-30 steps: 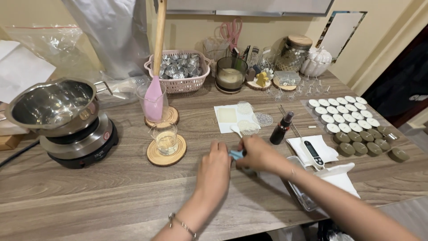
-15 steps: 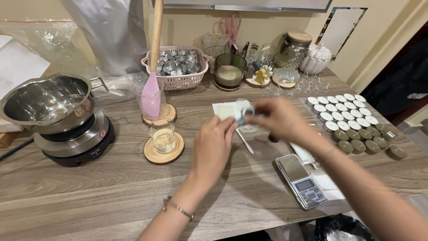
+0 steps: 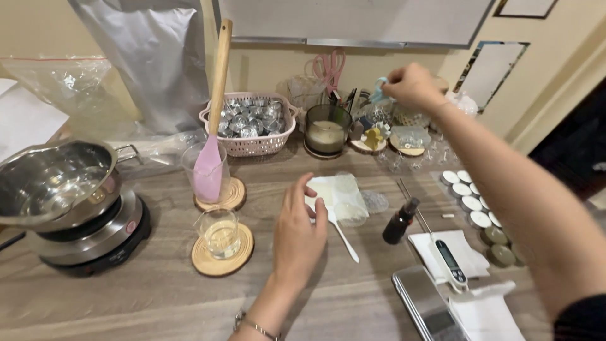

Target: Adding red dye to a small beaker and stirring it with a glass rod.

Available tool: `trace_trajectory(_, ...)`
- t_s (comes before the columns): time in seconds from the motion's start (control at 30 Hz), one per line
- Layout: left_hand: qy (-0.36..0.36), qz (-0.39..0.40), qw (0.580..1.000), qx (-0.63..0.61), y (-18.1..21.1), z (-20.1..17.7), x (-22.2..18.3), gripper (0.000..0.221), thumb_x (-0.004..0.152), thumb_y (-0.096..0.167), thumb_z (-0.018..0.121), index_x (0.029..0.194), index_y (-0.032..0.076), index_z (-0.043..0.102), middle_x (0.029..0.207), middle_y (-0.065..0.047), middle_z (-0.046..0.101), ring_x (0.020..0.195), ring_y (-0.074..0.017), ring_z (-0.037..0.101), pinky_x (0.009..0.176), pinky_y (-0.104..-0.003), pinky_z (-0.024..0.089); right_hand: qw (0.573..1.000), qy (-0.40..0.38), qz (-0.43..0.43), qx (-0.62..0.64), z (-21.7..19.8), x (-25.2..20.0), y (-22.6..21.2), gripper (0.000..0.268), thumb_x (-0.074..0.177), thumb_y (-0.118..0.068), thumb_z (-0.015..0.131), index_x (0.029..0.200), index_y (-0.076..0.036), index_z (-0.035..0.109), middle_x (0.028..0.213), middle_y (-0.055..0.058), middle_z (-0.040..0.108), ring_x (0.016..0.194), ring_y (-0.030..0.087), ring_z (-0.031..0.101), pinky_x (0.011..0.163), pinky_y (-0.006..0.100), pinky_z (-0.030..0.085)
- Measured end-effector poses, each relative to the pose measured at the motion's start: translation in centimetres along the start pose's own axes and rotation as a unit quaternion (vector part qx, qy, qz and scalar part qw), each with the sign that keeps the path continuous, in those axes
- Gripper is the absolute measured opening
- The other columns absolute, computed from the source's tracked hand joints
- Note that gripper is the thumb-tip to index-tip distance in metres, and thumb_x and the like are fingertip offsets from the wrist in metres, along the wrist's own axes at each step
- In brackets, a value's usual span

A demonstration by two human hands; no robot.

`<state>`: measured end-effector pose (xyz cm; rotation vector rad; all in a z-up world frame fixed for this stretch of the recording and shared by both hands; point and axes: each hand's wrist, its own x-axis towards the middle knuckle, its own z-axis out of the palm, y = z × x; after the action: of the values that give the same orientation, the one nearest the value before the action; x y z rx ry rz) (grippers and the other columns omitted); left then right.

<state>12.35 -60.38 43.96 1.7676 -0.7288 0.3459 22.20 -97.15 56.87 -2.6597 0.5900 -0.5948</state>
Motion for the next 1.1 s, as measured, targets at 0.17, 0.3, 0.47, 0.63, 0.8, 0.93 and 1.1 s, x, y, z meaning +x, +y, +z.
trace_trajectory(0.17,-0.010,-0.039,0.999,0.014,-0.2,0.3,0.1,0.044,0.095,0.014,0.060,0.136,0.004,0.052,0.106,-0.010,0.063,0.072,-0.0187,0.068,0.067,-0.037,0.057,0.983,0.112,-0.147,-0.024,5.9,7.8,1.8,0.023,0.085,-0.022,0.073,0.091,0.001,0.076,0.078,0.021,0.070,0.070,0.034,0.069,0.073,0.042,0.055)
trace_trajectory(0.3,-0.012,-0.072,0.997,0.038,-0.5,0.2,0.5,0.045,0.093,0.016,0.061,0.136,0.005,0.052,0.104,-0.008,0.064,0.073,-0.0190,0.067,0.066,-0.038,0.057,0.988,0.040,-0.121,-0.091,7.9,11.6,0.5,0.028,0.084,-0.022,0.073,0.079,0.005,0.072,0.075,0.026,0.068,0.069,0.039,0.066,0.072,0.045,0.054)
trace_trajectory(0.47,-0.050,-0.126,0.988,0.069,-0.2,-0.2,1.4,0.051,0.093,0.018,0.059,0.141,0.008,0.048,0.109,-0.006,0.061,0.075,-0.0166,0.068,0.065,-0.036,0.060,0.978,-0.025,-0.137,-0.153,10.6,14.4,-0.5,0.030,0.083,-0.025,0.075,0.074,0.004,0.072,0.076,0.025,0.068,0.074,0.041,0.067,0.075,0.048,0.054)
trace_trajectory(0.63,-0.091,-0.160,0.980,0.077,-0.2,-0.3,1.5,0.055,0.094,0.019,0.056,0.146,0.006,0.042,0.117,-0.007,0.057,0.077,-0.0152,0.068,0.064,-0.034,0.062,0.958,0.084,-0.186,-0.203,11.2,12.5,-1.8,0.020,0.077,-0.018,0.078,0.082,0.001,0.075,0.088,0.025,0.070,0.083,0.042,0.067,0.075,0.048,0.055)
trace_trajectory(0.8,-0.115,-0.119,0.982,0.086,-0.8,0.5,0.9,0.055,0.096,0.020,0.056,0.146,0.003,0.042,0.110,-0.009,0.057,0.075,-0.0159,0.066,0.063,-0.034,0.061,0.967,0.034,-0.245,-0.062,7.4,6.9,-7.0,0.016,0.086,-0.007,0.074,0.100,0.000,0.075,0.099,0.021,0.073,0.090,0.036,0.071,0.085,0.043,0.056)
trace_trajectory(0.93,-0.122,-0.117,0.982,0.088,0.1,0.2,1.1,0.055,0.096,0.020,0.055,0.147,0.003,0.041,0.113,-0.008,0.057,0.075,-0.0159,0.066,0.063,-0.033,0.062,0.953,-0.002,-0.297,-0.063,10.7,9.0,-5.7,0.023,0.083,-0.006,0.075,0.106,-0.003,0.076,0.099,0.021,0.074,0.088,0.035,0.072,0.087,0.041,0.055)
trace_trajectory(1.1,-0.106,-0.151,0.979,0.083,0.6,-0.4,1.6,0.054,0.097,0.021,0.053,0.147,0.004,0.042,0.118,-0.008,0.055,0.079,-0.0157,0.067,0.065,-0.032,0.064,0.965,0.012,-0.258,-0.043,12.5,9.7,-5.0,0.020,0.081,-0.006,0.075,0.101,-0.002,0.077,0.097,0.019,0.075,0.088,0.034,0.073,0.084,0.040,0.057)
